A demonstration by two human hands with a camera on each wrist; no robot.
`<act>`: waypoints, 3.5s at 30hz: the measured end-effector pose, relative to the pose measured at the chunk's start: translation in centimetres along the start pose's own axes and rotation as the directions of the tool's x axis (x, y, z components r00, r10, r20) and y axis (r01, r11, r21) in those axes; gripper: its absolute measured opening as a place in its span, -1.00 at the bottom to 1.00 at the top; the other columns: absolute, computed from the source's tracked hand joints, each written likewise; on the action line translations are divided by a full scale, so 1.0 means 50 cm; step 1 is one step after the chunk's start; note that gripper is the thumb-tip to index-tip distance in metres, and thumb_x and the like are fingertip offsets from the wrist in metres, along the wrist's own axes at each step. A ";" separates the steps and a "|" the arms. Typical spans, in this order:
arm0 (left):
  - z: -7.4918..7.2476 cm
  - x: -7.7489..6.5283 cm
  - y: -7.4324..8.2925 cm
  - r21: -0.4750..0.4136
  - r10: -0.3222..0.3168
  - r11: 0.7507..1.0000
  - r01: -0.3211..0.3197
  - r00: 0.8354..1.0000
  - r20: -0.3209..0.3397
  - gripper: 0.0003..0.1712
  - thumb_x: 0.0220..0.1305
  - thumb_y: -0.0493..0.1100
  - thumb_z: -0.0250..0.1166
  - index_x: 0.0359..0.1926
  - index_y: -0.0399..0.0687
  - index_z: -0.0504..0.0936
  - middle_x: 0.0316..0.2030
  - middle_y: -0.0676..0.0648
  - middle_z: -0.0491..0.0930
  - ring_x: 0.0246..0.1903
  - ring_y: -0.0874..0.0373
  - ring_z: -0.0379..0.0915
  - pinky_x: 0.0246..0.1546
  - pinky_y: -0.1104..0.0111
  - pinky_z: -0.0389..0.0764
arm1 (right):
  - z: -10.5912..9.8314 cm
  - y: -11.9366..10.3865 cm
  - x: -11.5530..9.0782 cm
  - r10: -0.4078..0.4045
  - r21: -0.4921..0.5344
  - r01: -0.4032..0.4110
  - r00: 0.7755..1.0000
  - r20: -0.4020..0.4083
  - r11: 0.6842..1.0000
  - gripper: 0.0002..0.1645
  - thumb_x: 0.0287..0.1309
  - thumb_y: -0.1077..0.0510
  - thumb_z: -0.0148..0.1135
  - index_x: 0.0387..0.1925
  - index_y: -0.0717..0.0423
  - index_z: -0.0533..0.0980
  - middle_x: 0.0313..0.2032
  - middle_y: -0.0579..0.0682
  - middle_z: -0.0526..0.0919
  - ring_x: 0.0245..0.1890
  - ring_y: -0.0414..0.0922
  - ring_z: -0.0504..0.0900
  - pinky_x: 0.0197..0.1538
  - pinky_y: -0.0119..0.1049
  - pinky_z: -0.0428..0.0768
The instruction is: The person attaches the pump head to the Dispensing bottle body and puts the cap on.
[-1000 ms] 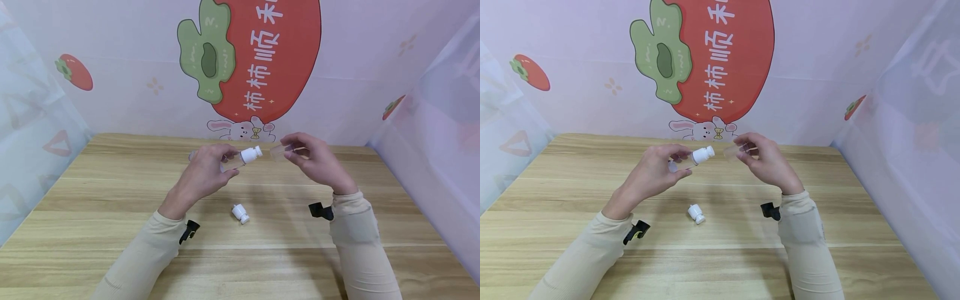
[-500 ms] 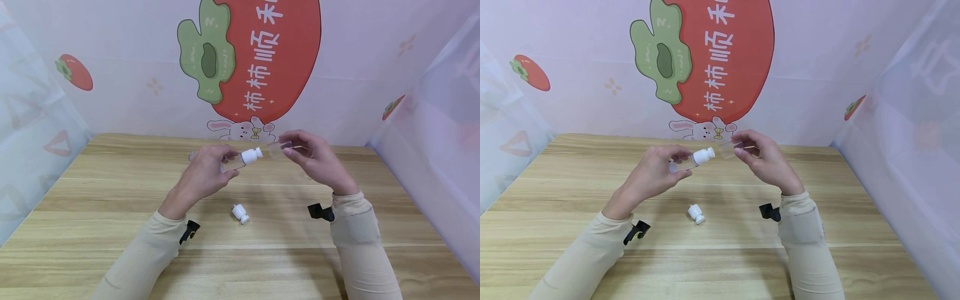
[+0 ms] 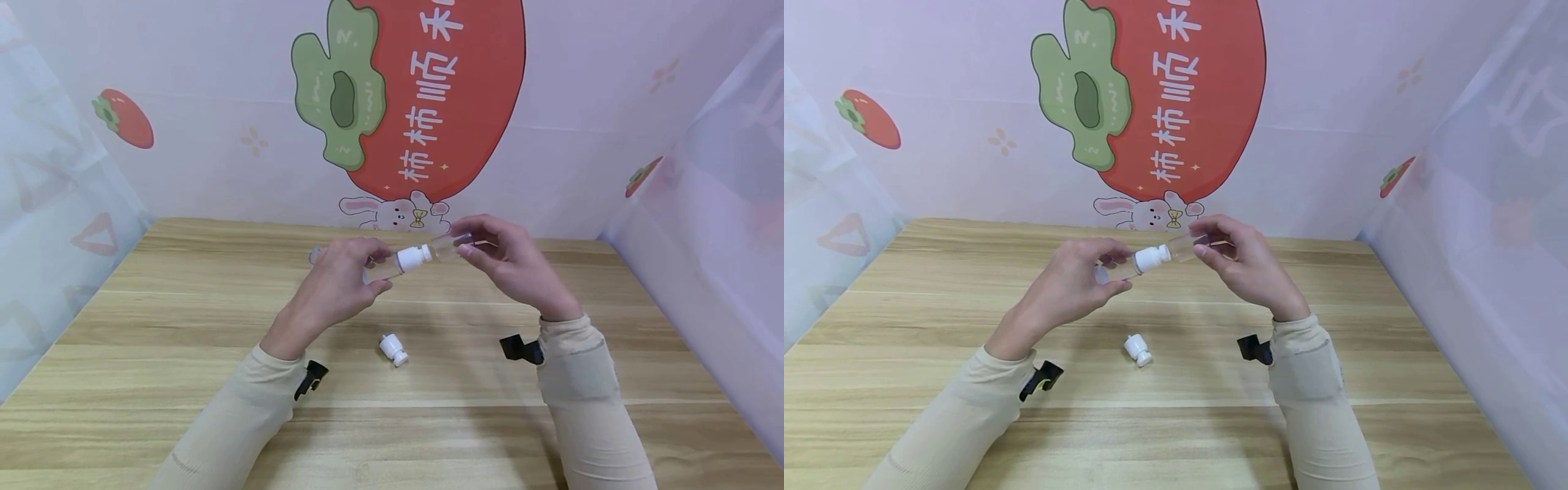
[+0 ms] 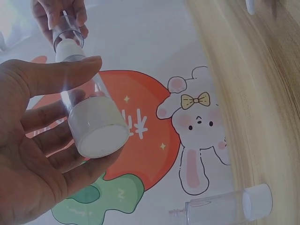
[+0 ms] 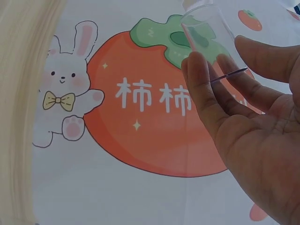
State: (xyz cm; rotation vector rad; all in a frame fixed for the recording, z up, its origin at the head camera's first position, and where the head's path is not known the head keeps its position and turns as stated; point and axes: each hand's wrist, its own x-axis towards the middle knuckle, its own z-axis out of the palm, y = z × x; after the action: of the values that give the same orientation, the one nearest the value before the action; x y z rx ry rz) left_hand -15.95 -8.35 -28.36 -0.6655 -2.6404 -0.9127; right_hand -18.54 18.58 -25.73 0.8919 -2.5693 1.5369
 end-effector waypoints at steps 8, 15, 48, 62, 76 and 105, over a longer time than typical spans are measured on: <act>0.002 -0.001 0.003 0.002 0.017 1.000 -0.017 1.000 -0.002 -0.58 0.02 -0.27 0.61 -0.05 -0.15 0.74 -0.20 -0.07 0.73 -0.24 0.06 0.63 -0.18 0.18 0.63 | 0.009 0.000 0.003 -0.002 0.001 0.002 1.000 0.005 1.000 -0.64 0.35 0.38 0.22 0.15 0.32 0.50 0.04 0.12 0.63 0.00 -0.02 0.62 0.08 -0.35 0.63; 0.003 -0.002 0.007 0.004 0.021 1.000 -0.021 1.000 -0.002 -0.58 0.02 -0.27 0.61 -0.04 -0.15 0.73 -0.20 -0.07 0.72 -0.25 0.06 0.63 -0.18 0.19 0.64 | 0.017 0.001 0.004 -0.007 0.007 0.007 1.000 0.011 1.000 -0.63 0.35 0.37 0.23 0.15 0.31 0.51 0.06 0.14 0.62 -0.01 -0.01 0.63 0.09 -0.34 0.63; 0.012 -0.004 0.009 0.001 0.034 0.999 -0.034 0.999 0.019 -0.57 0.03 -0.27 0.60 -0.04 -0.18 0.72 -0.18 -0.09 0.71 -0.22 0.05 0.62 -0.17 0.18 0.65 | 0.048 0.003 0.012 -0.025 0.004 0.025 0.998 0.056 1.000 -0.62 0.30 0.39 0.27 0.14 0.34 0.52 0.04 0.12 0.63 -0.02 0.01 0.63 0.08 -0.28 0.64; 0.013 -0.004 0.010 -0.010 0.041 0.999 -0.041 0.999 0.012 -0.58 0.06 -0.27 0.59 -0.03 -0.19 0.72 -0.19 -0.09 0.71 -0.22 0.06 0.62 -0.17 0.19 0.65 | 0.062 0.004 0.015 -0.023 0.000 0.023 0.998 0.058 1.000 -0.61 0.29 0.37 0.30 0.13 0.32 0.53 0.02 0.10 0.62 -0.04 0.01 0.62 0.08 -0.27 0.65; 0.010 -0.003 0.015 -0.018 0.070 0.997 -0.070 0.998 -0.004 -0.54 0.07 -0.24 0.59 0.03 -0.22 0.72 -0.16 -0.10 0.74 -0.20 0.06 0.66 -0.14 0.18 0.67 | 0.067 0.003 0.015 -0.052 0.018 0.052 0.998 0.028 0.998 -0.62 0.24 0.42 0.32 0.10 0.36 0.55 0.01 0.13 0.64 -0.07 0.02 0.62 0.04 -0.28 0.66; 0.010 -0.003 0.015 -0.071 0.065 0.995 -0.065 0.998 0.003 -0.57 0.03 -0.30 0.60 -0.02 -0.19 0.76 -0.23 -0.08 0.74 -0.25 0.07 0.63 -0.18 0.17 0.63 | 0.078 -0.006 0.012 -0.104 -0.079 0.104 0.995 -0.004 0.991 -0.67 0.17 0.39 0.41 0.00 0.31 0.65 -0.15 0.11 0.70 -0.25 -0.02 0.62 -0.04 -0.21 0.70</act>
State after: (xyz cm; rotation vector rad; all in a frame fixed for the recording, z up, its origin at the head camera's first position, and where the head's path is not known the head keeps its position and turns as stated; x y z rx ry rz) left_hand -15.46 -7.56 -28.41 -0.7667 -2.5850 -0.9907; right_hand -17.87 15.00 -27.33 0.9919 -2.5145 1.3991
